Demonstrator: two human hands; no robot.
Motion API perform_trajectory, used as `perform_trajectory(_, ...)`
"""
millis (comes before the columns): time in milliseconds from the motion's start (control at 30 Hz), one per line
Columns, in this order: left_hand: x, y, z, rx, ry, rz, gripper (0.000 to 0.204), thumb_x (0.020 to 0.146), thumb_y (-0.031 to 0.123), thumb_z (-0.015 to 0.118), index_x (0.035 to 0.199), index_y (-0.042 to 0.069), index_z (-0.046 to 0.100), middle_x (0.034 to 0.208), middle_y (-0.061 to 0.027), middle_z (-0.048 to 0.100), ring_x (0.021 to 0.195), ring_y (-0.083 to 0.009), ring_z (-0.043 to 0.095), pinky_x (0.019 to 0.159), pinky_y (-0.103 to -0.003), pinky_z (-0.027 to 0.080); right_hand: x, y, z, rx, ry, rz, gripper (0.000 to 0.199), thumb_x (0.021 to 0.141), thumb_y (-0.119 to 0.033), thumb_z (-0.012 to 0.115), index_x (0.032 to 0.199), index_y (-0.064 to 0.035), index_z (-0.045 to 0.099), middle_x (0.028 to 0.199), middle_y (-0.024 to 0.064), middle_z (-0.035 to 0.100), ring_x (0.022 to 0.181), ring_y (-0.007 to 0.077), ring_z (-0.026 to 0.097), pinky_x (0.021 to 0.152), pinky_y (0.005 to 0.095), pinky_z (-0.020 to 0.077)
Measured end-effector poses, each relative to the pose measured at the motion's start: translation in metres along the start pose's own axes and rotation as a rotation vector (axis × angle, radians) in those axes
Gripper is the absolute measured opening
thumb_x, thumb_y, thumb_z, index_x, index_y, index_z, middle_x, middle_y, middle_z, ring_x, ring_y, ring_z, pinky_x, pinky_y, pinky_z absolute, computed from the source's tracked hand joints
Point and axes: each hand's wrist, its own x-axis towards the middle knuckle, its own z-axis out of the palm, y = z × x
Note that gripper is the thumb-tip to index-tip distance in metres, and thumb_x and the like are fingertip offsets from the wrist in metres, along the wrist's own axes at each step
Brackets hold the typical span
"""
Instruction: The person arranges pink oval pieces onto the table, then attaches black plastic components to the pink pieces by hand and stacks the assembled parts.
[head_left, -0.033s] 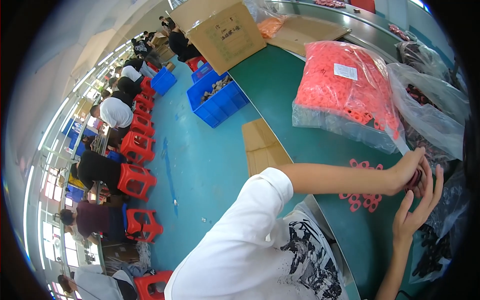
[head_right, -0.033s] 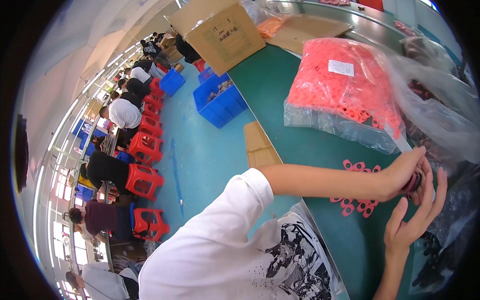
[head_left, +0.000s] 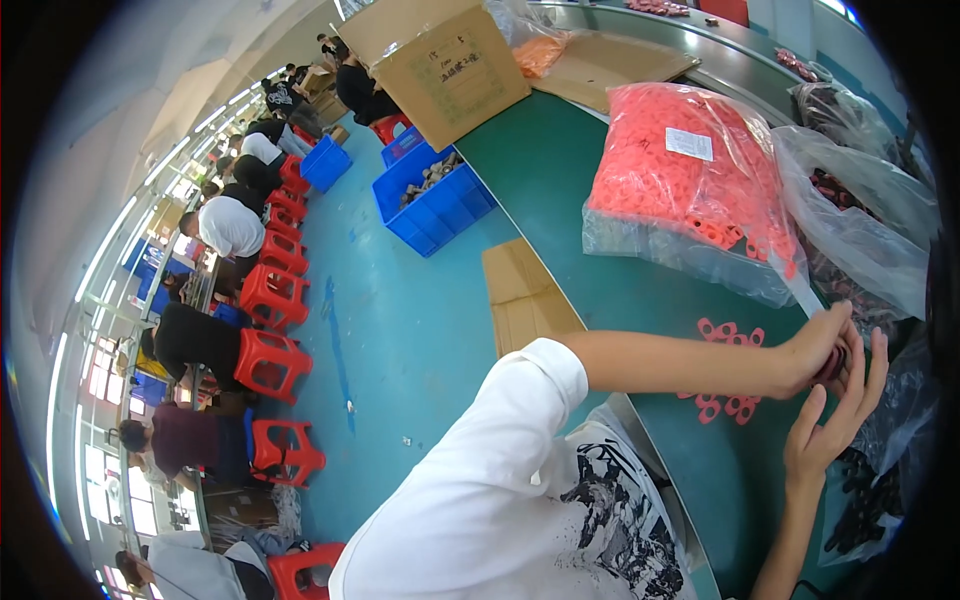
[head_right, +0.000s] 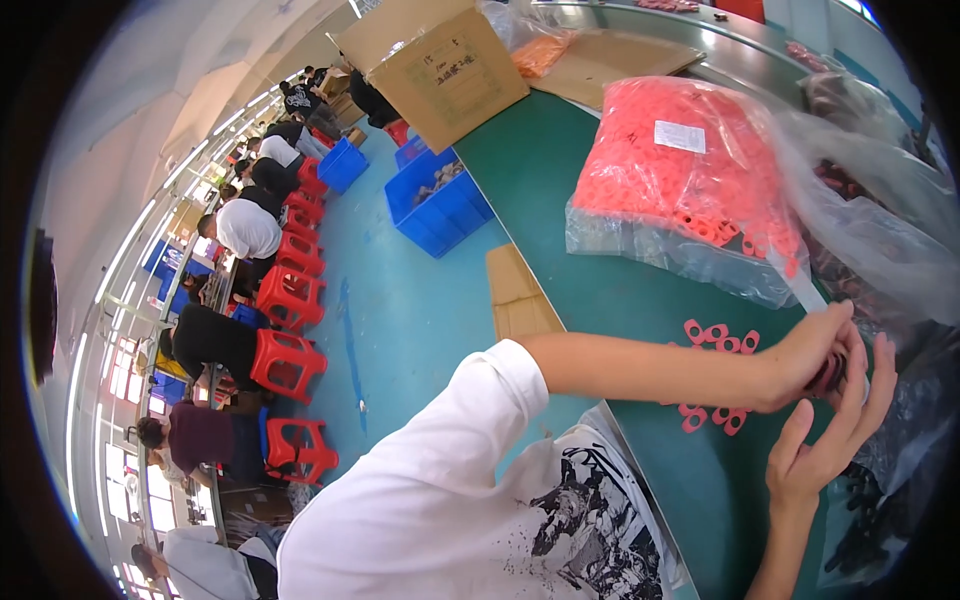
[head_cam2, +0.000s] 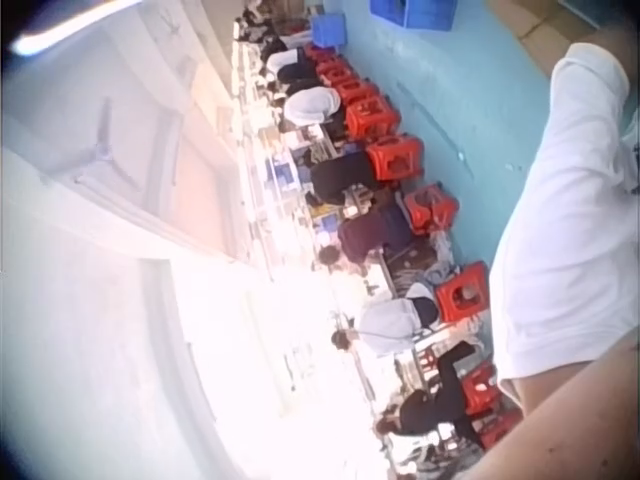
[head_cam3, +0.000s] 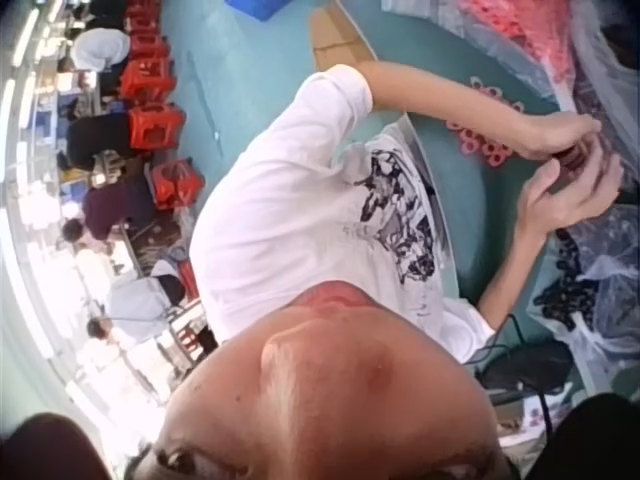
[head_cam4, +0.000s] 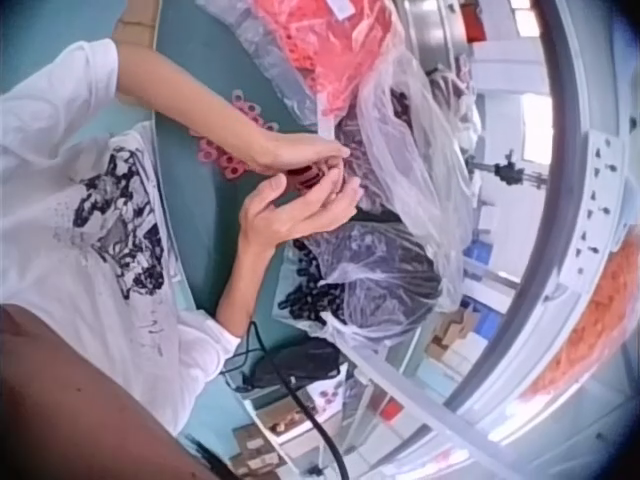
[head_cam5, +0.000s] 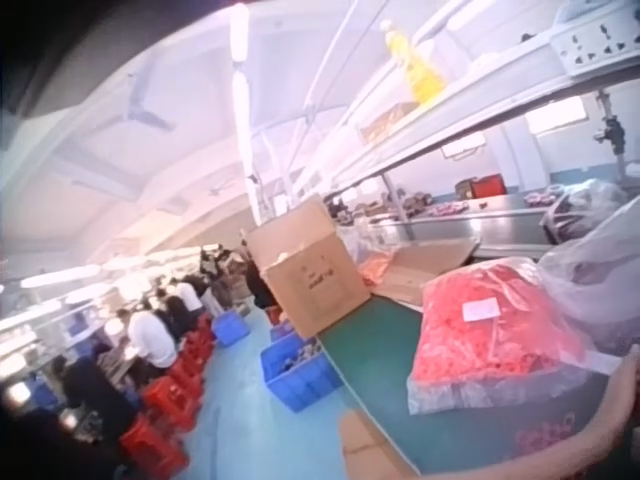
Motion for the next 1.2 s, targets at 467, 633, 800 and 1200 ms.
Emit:
perform_trajectory(467,-0.059,0.013,-0.008,0.110,0.104,0.239,0.038,0.099,0.043,0.038,0.092,0.011,0.057,0.083,-0.0014,0.056,0.076,-0.0140,0.055,0.069,-0.027,0.045,-0.006,0.001,0.002,0.034,-0.063,-0.122,0.068,0.100,-0.045,0.026,0.133,0.0097,0.049,0.139,0.0323,0.046,0.131,0.0484,0.042,0.110,0.0559,0.0295)
perform_trajectory(633,-0.031,-0.020,-0.009,0.046,0.073,0.170,0.035,0.099,0.041,0.041,0.093,0.011,0.058,0.087,-0.0001,0.056,0.080,-0.0125,0.054,0.071,-0.026,0.044,0.000,0.000,-0.012,-0.076,-0.064,-0.190,0.064,0.100,-0.042,0.028,0.130,0.0101,0.051,0.139,0.0327,0.045,0.131,0.0488,0.042,0.111,0.0571,0.0277)
perform_trajectory(800,-0.061,-0.010,0.042,0.160,0.087,0.096,0.033,0.097,0.040,0.044,0.096,0.010,0.059,0.089,0.0002,0.056,0.081,-0.0115,0.054,0.074,-0.026,0.044,0.010,0.002,-0.007,0.050,0.196,-0.164,0.053,0.098,-0.044,0.040,0.117,0.0007,0.062,0.128,0.0273,0.055,0.120,0.0446,0.054,0.104,0.0575,0.0359)
perform_trajectory(1200,0.002,0.069,0.023,1.502,-0.152,0.696,0.029,0.089,0.033,0.063,0.079,0.006,0.061,0.062,-0.0074,0.048,0.053,-0.0199,0.054,0.045,-0.035,0.042,0.036,0.057,-0.120,0.261,0.564,0.030,0.048,0.100,-0.029,0.033,0.120,0.0106,0.053,0.116,0.0267,0.062,0.098,0.0312,0.064,0.078,0.0388,0.0519)
